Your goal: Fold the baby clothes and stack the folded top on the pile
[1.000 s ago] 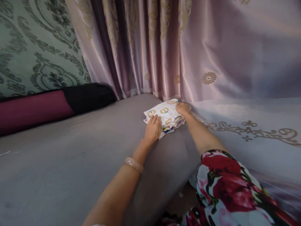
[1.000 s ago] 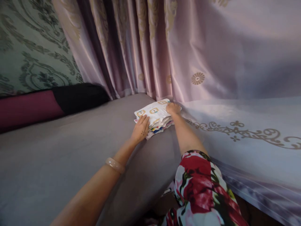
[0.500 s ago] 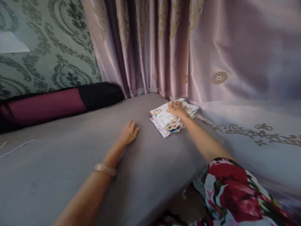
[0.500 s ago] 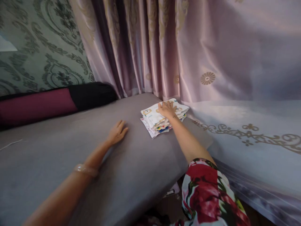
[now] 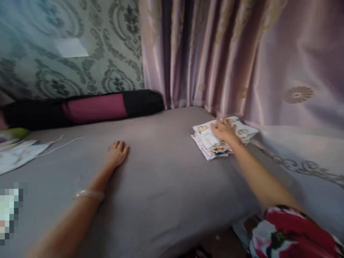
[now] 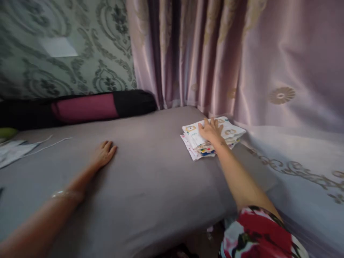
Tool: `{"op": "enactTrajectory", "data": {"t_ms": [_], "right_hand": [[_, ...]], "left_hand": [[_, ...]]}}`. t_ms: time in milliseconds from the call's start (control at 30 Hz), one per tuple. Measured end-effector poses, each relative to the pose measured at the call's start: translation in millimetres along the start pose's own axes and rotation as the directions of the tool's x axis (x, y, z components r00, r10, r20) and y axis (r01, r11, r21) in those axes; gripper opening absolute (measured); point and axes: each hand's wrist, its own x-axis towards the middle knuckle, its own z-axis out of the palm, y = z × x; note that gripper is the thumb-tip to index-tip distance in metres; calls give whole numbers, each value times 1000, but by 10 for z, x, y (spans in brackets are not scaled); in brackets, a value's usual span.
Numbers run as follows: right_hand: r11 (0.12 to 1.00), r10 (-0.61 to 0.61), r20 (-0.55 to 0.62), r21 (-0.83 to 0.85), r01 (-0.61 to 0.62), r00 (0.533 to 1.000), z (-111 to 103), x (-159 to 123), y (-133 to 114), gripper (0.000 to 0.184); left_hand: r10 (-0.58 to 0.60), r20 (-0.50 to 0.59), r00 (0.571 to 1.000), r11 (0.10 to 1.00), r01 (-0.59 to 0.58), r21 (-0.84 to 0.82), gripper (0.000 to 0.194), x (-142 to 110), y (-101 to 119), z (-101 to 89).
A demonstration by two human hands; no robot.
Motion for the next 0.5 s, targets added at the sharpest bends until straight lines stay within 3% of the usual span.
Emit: {"op": "enactTrajectory", "data": {"t_ms": [67,167,400,500], "right_hand": [[998,-61,11,-15,61,998,25,-35,-90,67],[998,-49,47,-39,51,998,107,-83,-172,71],[995,-43,30,-94,45,999,209,-83,-125,77],[994,-66,-78,-93,58,995,176,-116,-240,76]], "left_hand": [[-23,1,1000,1000,23,1,57,-31,38,-53],[-22,7,1000,1000,22,-22,56,-41,93,-102],[-40,46,998,995,44,-85,58,-51,106,-118],[-40,27,999,994,43,-97,57,-47,117,-103]]}}
